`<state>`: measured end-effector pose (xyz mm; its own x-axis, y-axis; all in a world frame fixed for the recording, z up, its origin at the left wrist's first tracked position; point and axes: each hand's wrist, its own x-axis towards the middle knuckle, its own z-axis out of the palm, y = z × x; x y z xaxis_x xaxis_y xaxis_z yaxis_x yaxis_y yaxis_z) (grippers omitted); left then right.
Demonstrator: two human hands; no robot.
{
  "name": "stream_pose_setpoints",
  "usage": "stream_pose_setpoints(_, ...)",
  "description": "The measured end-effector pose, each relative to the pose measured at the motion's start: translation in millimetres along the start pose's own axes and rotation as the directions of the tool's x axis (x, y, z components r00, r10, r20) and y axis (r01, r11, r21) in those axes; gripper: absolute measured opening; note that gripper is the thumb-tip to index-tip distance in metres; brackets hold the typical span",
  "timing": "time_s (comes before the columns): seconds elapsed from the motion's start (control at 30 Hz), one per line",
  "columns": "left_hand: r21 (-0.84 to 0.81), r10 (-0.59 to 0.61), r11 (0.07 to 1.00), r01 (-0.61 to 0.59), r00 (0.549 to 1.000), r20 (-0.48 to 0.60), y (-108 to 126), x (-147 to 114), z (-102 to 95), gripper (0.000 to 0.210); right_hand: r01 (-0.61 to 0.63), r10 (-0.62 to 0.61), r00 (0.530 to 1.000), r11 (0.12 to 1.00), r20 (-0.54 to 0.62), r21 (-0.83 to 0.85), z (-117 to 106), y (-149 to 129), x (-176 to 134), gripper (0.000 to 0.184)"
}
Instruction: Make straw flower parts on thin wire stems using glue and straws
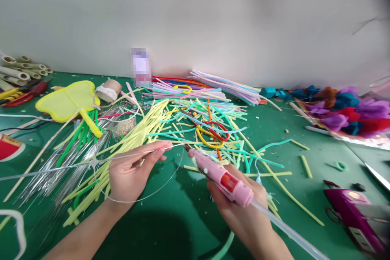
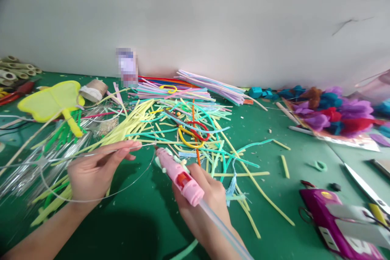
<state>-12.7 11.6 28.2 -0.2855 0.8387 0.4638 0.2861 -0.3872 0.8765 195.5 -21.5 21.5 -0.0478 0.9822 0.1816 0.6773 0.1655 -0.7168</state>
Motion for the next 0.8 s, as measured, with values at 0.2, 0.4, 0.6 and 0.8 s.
stream_pose_setpoints(0.2,-0.011,-0.02,1.0,0.02,0.999,0.026,-3.1,-1.5,-2.0,0.009,0.018,-0.018,0.999,1.0,-0.05,0.001,2.5,1.5,-0.4,0.025)
stream_pose_setpoints(0.4,0.005,-0.02,1.0,0.019,0.999,0.044,-5.4,-2.1,-2.8,0.011,0.027,-0.028,0.997,1.0,-0.07,-0.007,3.0,2.4,-1.6,0.014)
stream_pose_setpoints(0.6,0.009,-0.014,1.0,0.014,0.999,0.043,-3.1,-1.3,-2.1,0.011,0.039,-0.039,0.997,0.999,-0.07,0.004,2.9,1.8,-0.6,0.016)
stream_pose_setpoints(0.8,0.005,-0.024,1.0,0.024,0.999,0.036,-3.3,-1.5,-3.4,0.01,0.044,-0.039,0.995,0.998,-0.091,0.05,0.5,5.4,1.8,0.015)
